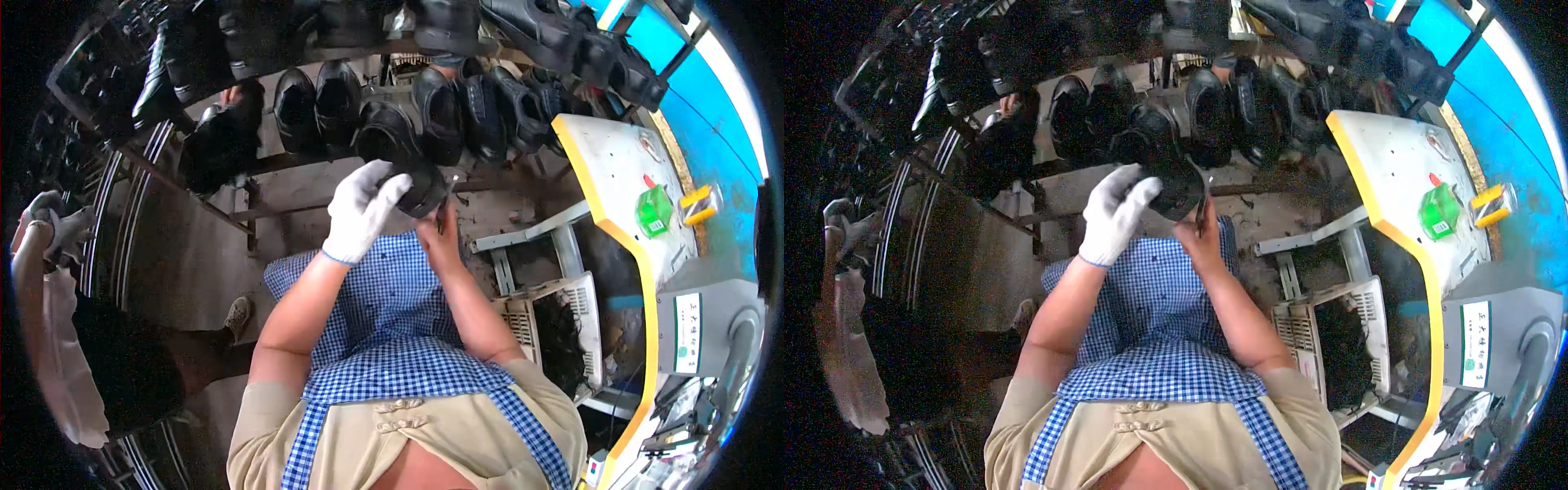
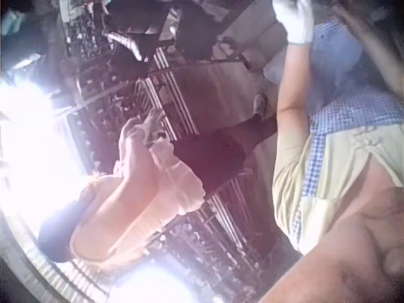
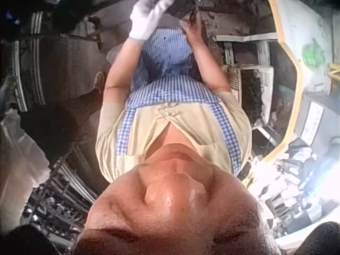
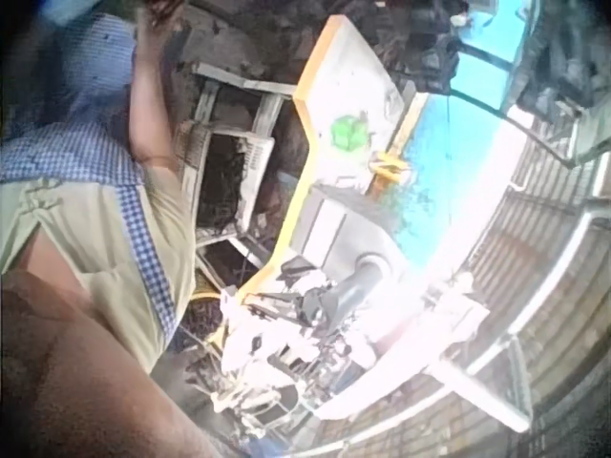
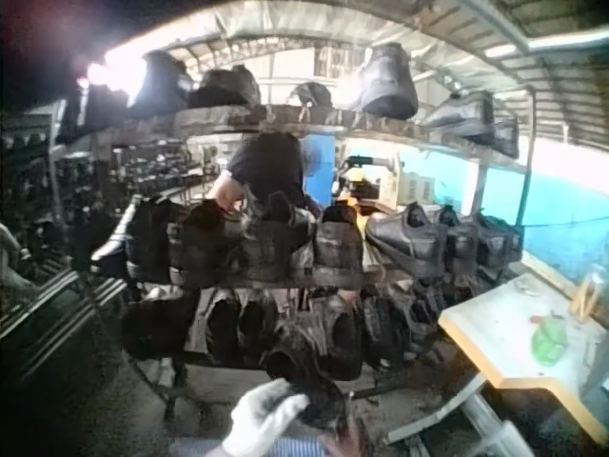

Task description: The person uses a small metal tool to scrape and clean the seams and edges of black leather shoes. They handle the shoes one at a time, picking them up from a metal rack, performing the scraping action on the sole and upper, and then placing them back on the rack.

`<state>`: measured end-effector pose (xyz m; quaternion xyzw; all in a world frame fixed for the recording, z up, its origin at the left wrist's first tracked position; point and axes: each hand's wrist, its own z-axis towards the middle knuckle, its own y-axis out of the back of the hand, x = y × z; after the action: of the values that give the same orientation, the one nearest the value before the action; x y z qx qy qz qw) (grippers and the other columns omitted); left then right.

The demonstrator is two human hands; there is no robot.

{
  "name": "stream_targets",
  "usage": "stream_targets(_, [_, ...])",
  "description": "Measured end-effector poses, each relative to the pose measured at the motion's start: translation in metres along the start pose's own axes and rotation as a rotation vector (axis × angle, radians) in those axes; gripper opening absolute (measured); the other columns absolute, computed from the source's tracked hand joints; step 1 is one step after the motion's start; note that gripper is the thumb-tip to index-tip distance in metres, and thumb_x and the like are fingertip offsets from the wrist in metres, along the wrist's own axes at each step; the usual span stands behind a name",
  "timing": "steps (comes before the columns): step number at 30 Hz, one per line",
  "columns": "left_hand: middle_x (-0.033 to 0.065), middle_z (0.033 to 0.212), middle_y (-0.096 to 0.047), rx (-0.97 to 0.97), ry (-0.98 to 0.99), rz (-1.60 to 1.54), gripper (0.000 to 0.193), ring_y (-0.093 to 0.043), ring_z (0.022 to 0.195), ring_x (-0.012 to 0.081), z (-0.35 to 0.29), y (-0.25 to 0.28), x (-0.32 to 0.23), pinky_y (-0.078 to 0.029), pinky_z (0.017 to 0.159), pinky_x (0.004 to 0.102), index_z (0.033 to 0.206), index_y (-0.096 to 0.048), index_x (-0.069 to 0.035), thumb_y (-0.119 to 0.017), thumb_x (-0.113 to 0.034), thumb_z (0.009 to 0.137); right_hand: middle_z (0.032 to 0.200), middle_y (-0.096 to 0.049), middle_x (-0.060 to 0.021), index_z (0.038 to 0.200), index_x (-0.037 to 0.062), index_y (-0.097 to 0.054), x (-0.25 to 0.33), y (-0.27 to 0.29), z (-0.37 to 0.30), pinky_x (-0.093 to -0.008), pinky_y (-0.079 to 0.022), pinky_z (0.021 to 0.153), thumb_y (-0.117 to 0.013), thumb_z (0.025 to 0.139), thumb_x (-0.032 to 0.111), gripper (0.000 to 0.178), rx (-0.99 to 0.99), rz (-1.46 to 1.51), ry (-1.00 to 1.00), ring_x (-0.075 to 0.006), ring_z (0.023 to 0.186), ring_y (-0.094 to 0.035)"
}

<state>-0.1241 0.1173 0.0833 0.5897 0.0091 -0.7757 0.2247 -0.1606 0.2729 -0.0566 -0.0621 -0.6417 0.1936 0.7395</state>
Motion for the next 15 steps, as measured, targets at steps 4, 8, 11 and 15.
stream_targets(4, [0.0043, 0.103, -0.066, 0.070, 0.311, -0.837, 0.028, -0.061, 0.090, 0.0102, -0.026, 0.015, -0.021, -0.048, 0.084, 0.0267, 0.116, -0.060, 0.001, -0.063, -0.015, 0.093, 0.134, -0.052, -0.0126, 0.146, -0.0041, -0.027, 0.084, -0.023, -0.013, -0.0325, -0.043, 0.100, -0.080, 0.076, 0.009, 0.089, 0.192, -0.044, 0.185, -0.0190, 0.119, -0.054])
stream_targets(8, [0.0106, 0.106, -0.068, 0.251, 0.485, -1.013, 0.039, -0.067, 0.096, 0.0217, -0.034, 0.031, -0.030, -0.053, 0.087, 0.0376, 0.117, -0.060, 0.000, -0.062, -0.028, 0.091, 0.124, -0.059, -0.0129, 0.138, -0.0066, -0.041, 0.116, -0.025, -0.012, -0.0314, -0.045, 0.098, -0.081, 0.077, 0.010, 0.075, 0.321, -0.142, 0.133, -0.0165, 0.111, -0.057])
stream_targets(11, [0.0109, 0.108, -0.068, 0.273, 0.560, -1.051, 0.036, -0.067, 0.096, 0.0211, -0.043, 0.035, -0.022, -0.053, 0.086, 0.0356, 0.117, -0.061, 0.000, -0.062, -0.024, 0.091, 0.105, -0.067, -0.0086, 0.129, -0.0049, -0.053, 0.130, -0.029, -0.010, -0.0301, -0.051, 0.090, -0.081, 0.077, 0.011, 0.061, 0.326, -0.280, 0.134, -0.0141, 0.096, -0.063])
stream_targets(15, [0.0076, 0.103, -0.068, 0.221, 0.453, -0.842, 0.030, -0.064, 0.089, 0.0151, -0.063, 0.036, -0.030, -0.051, 0.080, 0.0293, 0.116, -0.062, 0.000, -0.059, -0.020, 0.093, 0.080, -0.063, -0.0049, 0.121, 0.0045, -0.063, 0.166, -0.036, -0.005, -0.0260, -0.052, 0.067, -0.078, 0.076, 0.004, 0.048, 0.453, -0.598, 0.448, -0.0096, 0.067, -0.060])
